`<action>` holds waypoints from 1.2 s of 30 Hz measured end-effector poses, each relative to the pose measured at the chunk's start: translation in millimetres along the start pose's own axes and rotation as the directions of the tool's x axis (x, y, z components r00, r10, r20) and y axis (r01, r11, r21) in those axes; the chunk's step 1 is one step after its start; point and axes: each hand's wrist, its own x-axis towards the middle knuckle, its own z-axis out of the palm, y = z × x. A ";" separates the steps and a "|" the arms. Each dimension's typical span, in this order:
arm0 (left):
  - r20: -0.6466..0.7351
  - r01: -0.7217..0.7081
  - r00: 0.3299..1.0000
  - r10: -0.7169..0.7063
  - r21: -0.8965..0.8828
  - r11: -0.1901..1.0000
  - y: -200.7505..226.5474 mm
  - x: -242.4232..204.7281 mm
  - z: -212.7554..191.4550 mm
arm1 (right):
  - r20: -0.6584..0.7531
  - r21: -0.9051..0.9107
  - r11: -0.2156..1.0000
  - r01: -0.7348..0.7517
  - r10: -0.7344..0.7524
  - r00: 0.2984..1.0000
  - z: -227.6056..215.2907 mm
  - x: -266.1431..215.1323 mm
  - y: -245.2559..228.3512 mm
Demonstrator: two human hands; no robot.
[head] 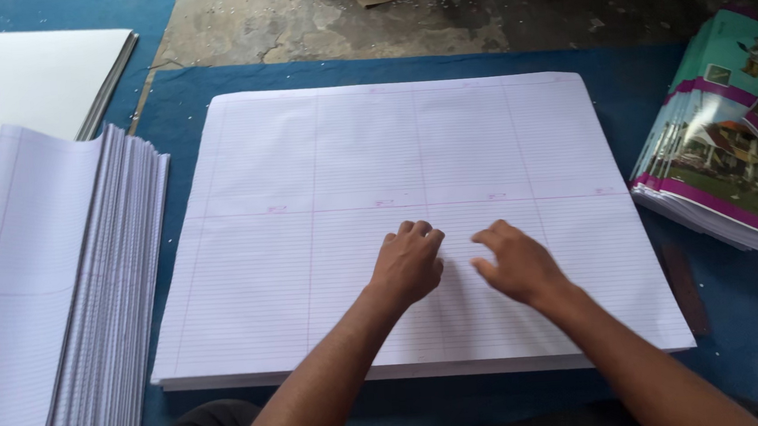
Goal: The person folds lined paper sheets in half and presses the crease with a small wooden tool. They repeat this process for multiple sheets, stacking the folded papers to the left.
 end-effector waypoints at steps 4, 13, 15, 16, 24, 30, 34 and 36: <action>0.092 0.019 0.996 -0.020 0.009 1.000 14.3 0.5 8.2 | 0.060 -0.005 0.975 -0.222 0.222 0.973 -4.0 -2.9 66.5; 0.186 0.220 0.955 -0.231 0.078 0.972 44.0 19.7 22.2 | 0.102 0.053 0.867 -0.495 0.489 0.867 -9.0 -24.0 190.5; 0.202 0.251 0.943 -0.265 0.091 0.964 44.5 26.3 22.2 | 0.140 0.071 0.823 -0.563 0.551 0.823 -11.1 -22.8 210.1; 0.211 0.266 0.936 -0.281 0.097 0.959 45.6 28.2 23.1 | 0.160 0.078 0.798 -0.597 0.581 0.798 -12.1 -22.5 220.9; 0.184 0.287 0.937 -0.297 0.081 0.954 40.6 28.4 23.6 | 0.278 0.397 0.522 -0.755 0.716 0.640 2.6 -35.7 290.3; 0.202 0.299 0.928 -0.313 0.097 0.949 42.6 30.2 21.4 | 0.228 0.465 0.492 -0.736 0.737 0.636 4.4 -42.1 283.5; 0.216 0.307 0.922 -0.322 0.100 0.946 46.7 28.8 20.8 | 0.179 0.397 0.526 -0.752 0.760 0.625 -4.0 -47.0 273.4; 0.221 0.315 0.918 -0.330 0.097 0.944 49.7 28.2 22.5 | 0.152 0.372 0.540 -0.755 0.767 0.623 -4.7 -44.0 270.2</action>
